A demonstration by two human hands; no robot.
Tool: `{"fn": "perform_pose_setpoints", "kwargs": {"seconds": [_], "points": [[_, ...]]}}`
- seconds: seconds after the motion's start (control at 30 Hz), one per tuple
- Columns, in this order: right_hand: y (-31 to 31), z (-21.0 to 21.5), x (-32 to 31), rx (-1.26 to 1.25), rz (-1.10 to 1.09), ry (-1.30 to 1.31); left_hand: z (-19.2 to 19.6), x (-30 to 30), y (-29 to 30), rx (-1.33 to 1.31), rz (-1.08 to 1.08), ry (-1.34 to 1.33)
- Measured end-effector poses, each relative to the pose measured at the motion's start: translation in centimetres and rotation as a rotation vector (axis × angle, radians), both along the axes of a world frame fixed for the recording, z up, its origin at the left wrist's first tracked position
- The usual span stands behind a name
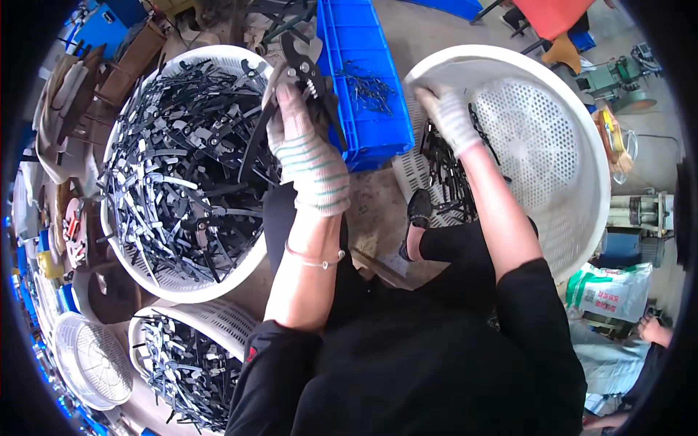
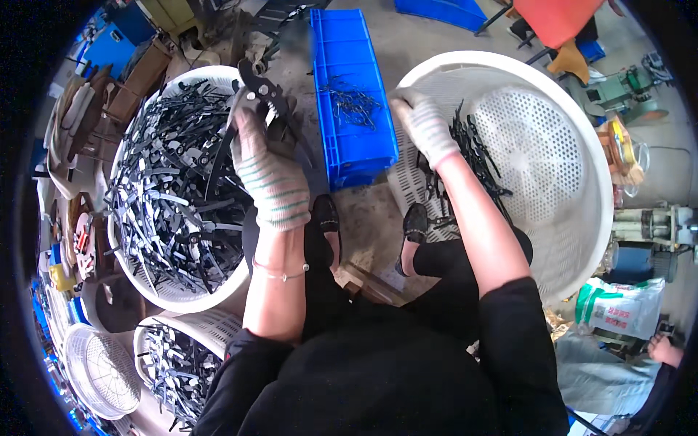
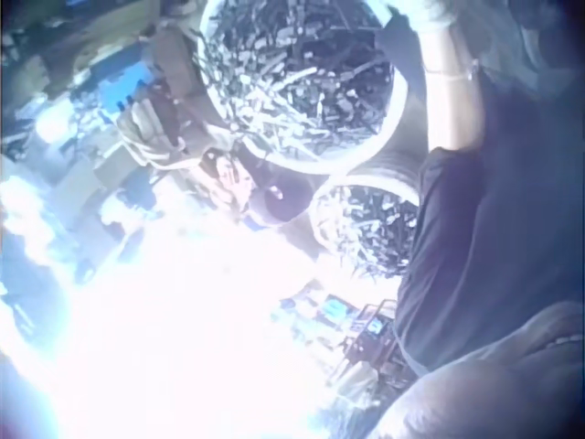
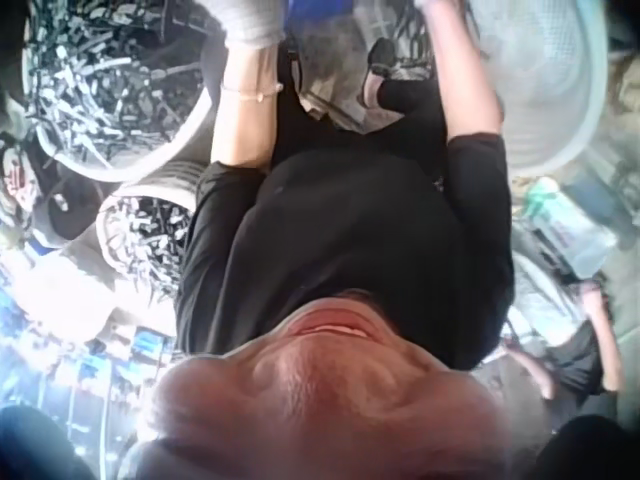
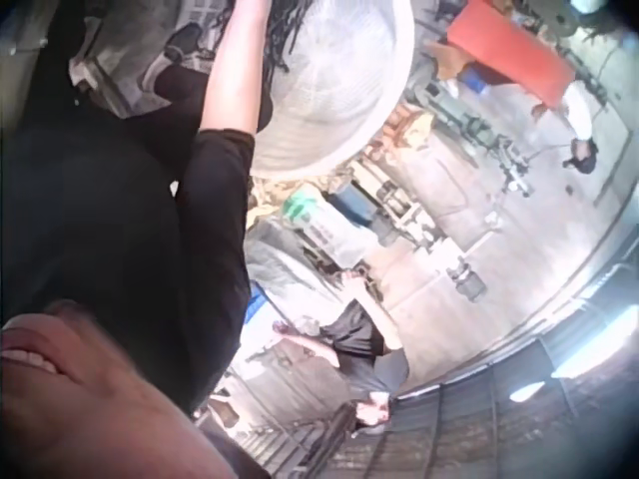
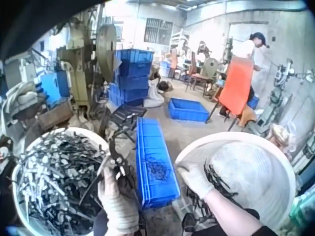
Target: The person assembles pliers by fitting metal handles, blades, and springs together by hand, then lifts and rearranges the baskets filled with components on the floor.
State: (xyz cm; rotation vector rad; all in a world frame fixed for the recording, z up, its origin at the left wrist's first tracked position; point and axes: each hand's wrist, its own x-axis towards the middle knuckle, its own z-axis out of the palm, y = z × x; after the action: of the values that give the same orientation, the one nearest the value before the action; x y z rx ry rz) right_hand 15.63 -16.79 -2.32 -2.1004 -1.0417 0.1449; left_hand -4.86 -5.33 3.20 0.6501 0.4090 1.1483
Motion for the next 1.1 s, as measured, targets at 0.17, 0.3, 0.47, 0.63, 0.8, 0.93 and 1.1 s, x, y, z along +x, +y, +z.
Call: {"fn": "perform_pose_setpoints", "kwargs": {"seconds": [0.17, 0.3, 0.47, 0.63, 0.8, 0.93, 1.1], "points": [[10.8, -2.6, 4.9, -0.151, 0.066, -0.412, 0.5, 0.6, 0.3, -0.032, -0.004, -0.037], [15.4, -2.3, 6.2, -0.538, 0.237, -0.532, 0.7, 0.5, 0.1, -0.156, -0.149, 0.073], [18.2, -2.6, 3.3, -0.595, 0.266, -0.451, 0.4, -0.9, 0.8, -0.196, -0.252, 0.082], [14.8, -1.1, 4.9, -0.766, 0.168, -0.335, -0.7, -0.2, 0.0, -0.183, -0.372, 0.035], [13.3, -0.9, 3.7, -0.715, 0.081, -0.358, -2.0, -0.3, 0.0, -0.292, -0.381, 0.049], [13.5, -1.3, 3.8, -0.706, 0.079, -0.401, -1.4, 0.1, -0.8, -0.34, -0.453, 0.082], [14.7, -1.0, 4.4, -0.866, 0.126, -0.392, -1.7, 0.3, -1.1, -0.298, -0.502, 0.05]]}}
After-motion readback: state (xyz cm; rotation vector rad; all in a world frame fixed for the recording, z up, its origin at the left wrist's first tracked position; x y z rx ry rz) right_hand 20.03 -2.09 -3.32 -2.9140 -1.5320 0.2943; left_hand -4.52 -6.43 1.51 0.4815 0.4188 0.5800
